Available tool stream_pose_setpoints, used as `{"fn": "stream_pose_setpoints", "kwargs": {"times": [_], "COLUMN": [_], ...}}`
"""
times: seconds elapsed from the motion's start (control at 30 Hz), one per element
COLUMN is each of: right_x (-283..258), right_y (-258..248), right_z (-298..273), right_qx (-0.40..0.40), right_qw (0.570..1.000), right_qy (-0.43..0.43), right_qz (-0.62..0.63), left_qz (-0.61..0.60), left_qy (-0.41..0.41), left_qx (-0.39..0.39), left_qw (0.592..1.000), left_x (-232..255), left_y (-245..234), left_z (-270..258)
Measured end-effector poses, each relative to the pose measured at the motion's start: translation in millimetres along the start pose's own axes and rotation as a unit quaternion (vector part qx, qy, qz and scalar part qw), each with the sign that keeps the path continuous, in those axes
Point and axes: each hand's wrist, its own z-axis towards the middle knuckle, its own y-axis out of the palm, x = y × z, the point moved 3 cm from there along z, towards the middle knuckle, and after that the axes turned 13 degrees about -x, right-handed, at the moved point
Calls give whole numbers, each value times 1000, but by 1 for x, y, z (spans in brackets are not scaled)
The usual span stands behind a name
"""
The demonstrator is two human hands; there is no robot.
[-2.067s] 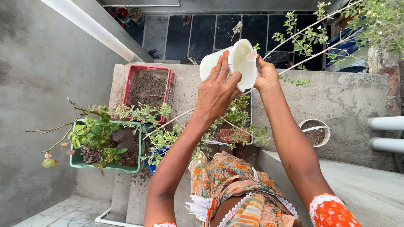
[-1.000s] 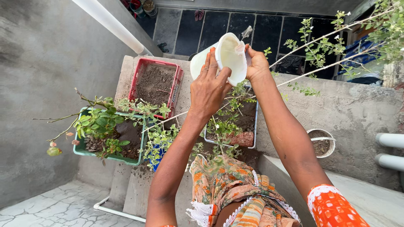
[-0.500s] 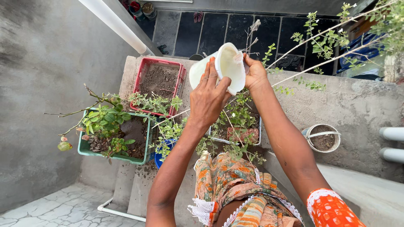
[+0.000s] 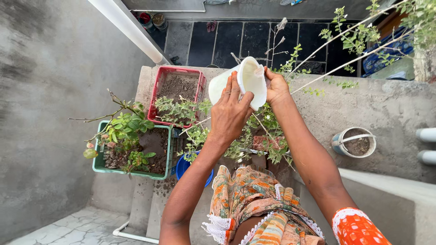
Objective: The person dips a plastic mug into a bucket of water and pours the water onto plants in several different containers.
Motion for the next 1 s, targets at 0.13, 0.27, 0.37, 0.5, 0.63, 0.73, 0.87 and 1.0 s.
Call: {"fn": "stream_pose_setpoints", "kwargs": {"times": [0.13,0.27,0.37,0.5,0.63,0.73,0.87,1.0], "right_x": [12,17,17,13,7,2,2,1], "right_y": [2,-7,-16,-27,-31,-26,-11,-4], "right_z": [-13,-23,-35,-49,-60,-70,-87,-107], "right_qx": [15,0,6,17,30,40,57,66], "right_qw": [1000,1000,999,998,997,995,992,993], "right_qy": [-8,-23,-35,-51,-65,-74,-74,-62], "right_qz": [-23,-6,-7,-18,-31,-55,-83,-78], "left_qz": [-1,-10,-25,-26,-39,-24,-35,-44], "left_qy": [15,36,54,75,81,88,83,81], "left_qx": [-11,-26,-40,-54,-55,-54,-54,-47], "left_qw": [1000,999,997,995,994,994,995,995], "left_x": [-6,-9,-7,0,8,13,23,30], "left_y": [-5,-7,-5,-2,1,0,-2,-4], "left_z": [-10,-19,-22,-26,-27,-29,-31,-37]}}
